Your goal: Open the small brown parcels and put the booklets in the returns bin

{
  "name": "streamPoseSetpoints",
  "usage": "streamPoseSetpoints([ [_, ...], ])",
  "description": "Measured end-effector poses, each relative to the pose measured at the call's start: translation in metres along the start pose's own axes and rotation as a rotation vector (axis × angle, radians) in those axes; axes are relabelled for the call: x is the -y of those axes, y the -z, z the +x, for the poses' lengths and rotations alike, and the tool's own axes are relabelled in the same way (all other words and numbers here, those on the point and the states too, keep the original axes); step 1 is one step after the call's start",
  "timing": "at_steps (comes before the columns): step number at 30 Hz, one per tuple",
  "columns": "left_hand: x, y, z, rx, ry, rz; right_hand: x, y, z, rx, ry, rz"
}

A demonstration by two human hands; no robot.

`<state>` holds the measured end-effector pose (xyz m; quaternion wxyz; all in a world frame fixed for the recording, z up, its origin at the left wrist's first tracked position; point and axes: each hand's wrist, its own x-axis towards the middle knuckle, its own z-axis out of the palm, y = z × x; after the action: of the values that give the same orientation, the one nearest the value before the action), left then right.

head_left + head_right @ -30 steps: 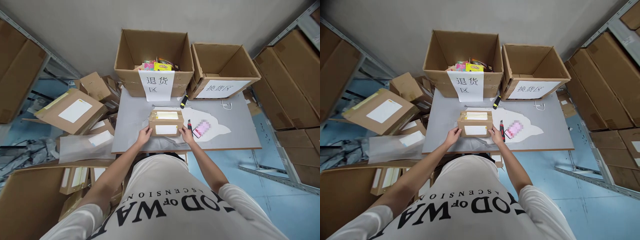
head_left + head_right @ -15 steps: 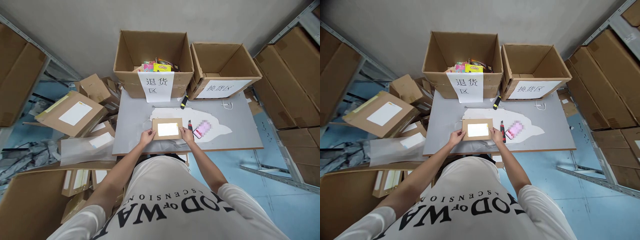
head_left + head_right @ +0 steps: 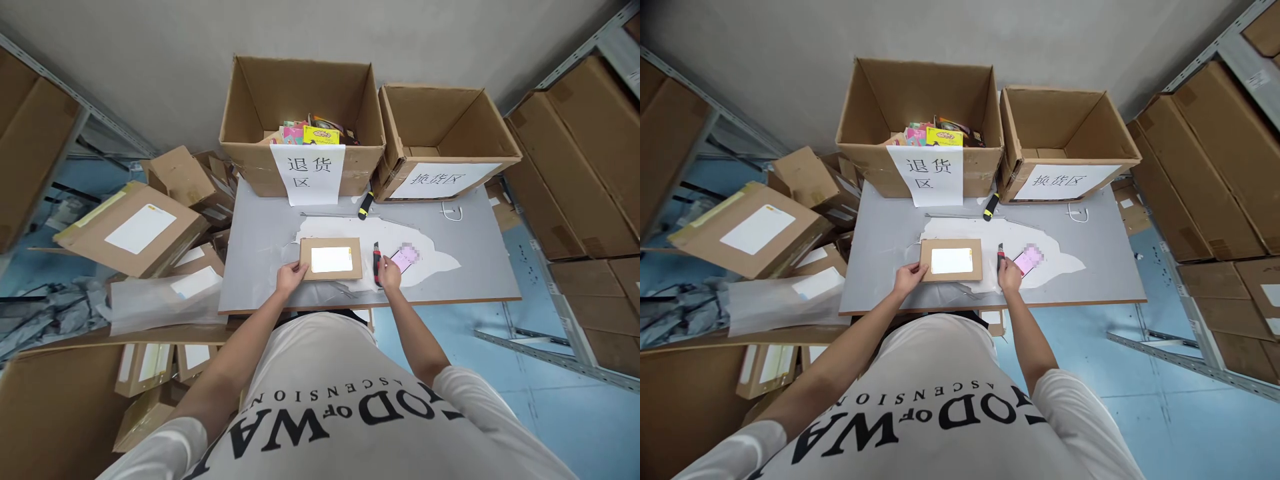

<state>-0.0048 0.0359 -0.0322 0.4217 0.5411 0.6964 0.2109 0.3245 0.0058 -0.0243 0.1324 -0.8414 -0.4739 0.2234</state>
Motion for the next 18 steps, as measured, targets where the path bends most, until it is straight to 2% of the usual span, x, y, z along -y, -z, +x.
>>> streamPoseSetpoints([
  [3,0.002,-0.002,-0.001,-0.011,-0.009,0.002,-0.026,0.007,0.008,-0.072,-0.179,-0.092],
  [7,0.002,-0.002,-0.001,-0.015,-0.007,-0.058,-0.04,0.007,0.023,-0.017,-0.425,-0.133],
  [12,0.002,-0.002,-0.003,-0.029,0.036,-0.125,-0.025,-0.001,0.043,0.07,-0.514,-0.175],
  [18,0.003,-0.003,-0.003,-0.003,0.047,-0.174,-0.008,-0.008,0.061,0.091,-0.681,-0.181],
])
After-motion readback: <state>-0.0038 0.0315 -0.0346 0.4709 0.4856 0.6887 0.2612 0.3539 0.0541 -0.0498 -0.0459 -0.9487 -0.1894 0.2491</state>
